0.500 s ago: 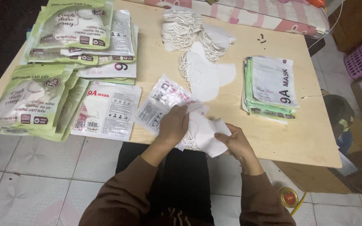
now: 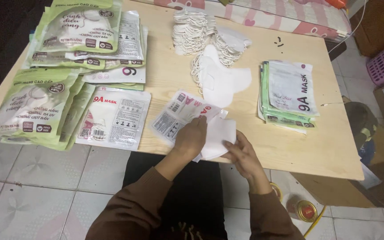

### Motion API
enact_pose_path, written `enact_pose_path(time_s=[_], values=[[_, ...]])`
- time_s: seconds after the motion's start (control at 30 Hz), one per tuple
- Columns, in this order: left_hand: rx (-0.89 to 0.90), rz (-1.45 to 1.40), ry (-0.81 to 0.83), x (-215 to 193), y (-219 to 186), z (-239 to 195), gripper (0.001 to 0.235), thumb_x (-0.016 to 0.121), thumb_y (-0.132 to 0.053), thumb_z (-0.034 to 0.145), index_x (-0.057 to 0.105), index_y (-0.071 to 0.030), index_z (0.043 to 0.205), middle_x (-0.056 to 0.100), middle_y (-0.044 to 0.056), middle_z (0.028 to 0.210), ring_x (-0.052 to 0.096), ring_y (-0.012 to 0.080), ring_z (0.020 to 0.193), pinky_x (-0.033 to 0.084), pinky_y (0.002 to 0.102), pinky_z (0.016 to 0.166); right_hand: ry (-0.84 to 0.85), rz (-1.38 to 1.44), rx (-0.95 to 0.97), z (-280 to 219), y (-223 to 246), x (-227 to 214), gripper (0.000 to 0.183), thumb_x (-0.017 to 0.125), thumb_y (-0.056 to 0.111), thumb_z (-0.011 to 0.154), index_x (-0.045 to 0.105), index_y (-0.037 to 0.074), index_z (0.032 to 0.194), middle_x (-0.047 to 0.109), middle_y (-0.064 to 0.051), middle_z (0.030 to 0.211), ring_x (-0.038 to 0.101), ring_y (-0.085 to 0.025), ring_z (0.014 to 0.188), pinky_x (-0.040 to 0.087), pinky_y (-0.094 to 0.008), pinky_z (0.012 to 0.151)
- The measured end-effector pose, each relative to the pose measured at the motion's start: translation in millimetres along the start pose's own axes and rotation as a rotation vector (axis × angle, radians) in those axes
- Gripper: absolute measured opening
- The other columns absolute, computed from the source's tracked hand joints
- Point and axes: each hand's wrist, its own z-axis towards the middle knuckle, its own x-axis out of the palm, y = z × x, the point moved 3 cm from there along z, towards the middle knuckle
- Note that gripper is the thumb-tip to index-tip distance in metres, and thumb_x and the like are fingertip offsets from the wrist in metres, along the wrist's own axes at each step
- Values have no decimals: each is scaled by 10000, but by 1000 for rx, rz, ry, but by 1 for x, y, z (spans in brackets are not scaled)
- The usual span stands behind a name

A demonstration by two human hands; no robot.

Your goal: Manually packaging individual face masks into plastic bags at a workstation.

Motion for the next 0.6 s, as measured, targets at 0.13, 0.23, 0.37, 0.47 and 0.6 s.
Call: enact_pose_path(time_s=[0.13,0.23,0.37,0.47,0.6], values=[[-12,-86,129,-6,-8,-2,526,266,-293,1094,364,7,1515,532,244,1363,593,387,1209,480,471,992,-79,-159,72,9,-31,-22,494,687,36,911,516,-144,1338,675,-261,999,742,-360,809,663,-487,757],[74,-74,177,-7,-27,-8,504,289,-226,1087,362,39,1510,517,281,1383,570,423,1234,459,511,1019,-94,-195,77,14,-44,-19,454,736,50,895,569,-156,1263,713,-266,954,748,-326,755,671,-444,694],[48,-289,175,6,-46,-21,516,376,-281,1041,414,24,1455,553,271,1299,571,439,1180,462,524,994,-141,-185,38,44,-81,-29,262,711,-24,881,618,-122,1106,688,-174,828,722,-270,645,669,-414,608],[224,13,-142,65,-26,-10,524,583,-293,938,502,-6,1369,583,149,1106,617,300,974,500,399,806,-173,-212,-41,72,-113,-47,118,644,-124,849,633,-53,943,609,-60,728,659,-187,560,633,-340,531],[368,-17,-319,33,-28,-23,475,609,-348,938,615,9,1249,613,137,921,625,323,845,487,408,652,-110,-231,-51,41,-49,-10,161,647,-162,838,649,-91,982,639,-137,711,678,-238,568,642,-424,569]])
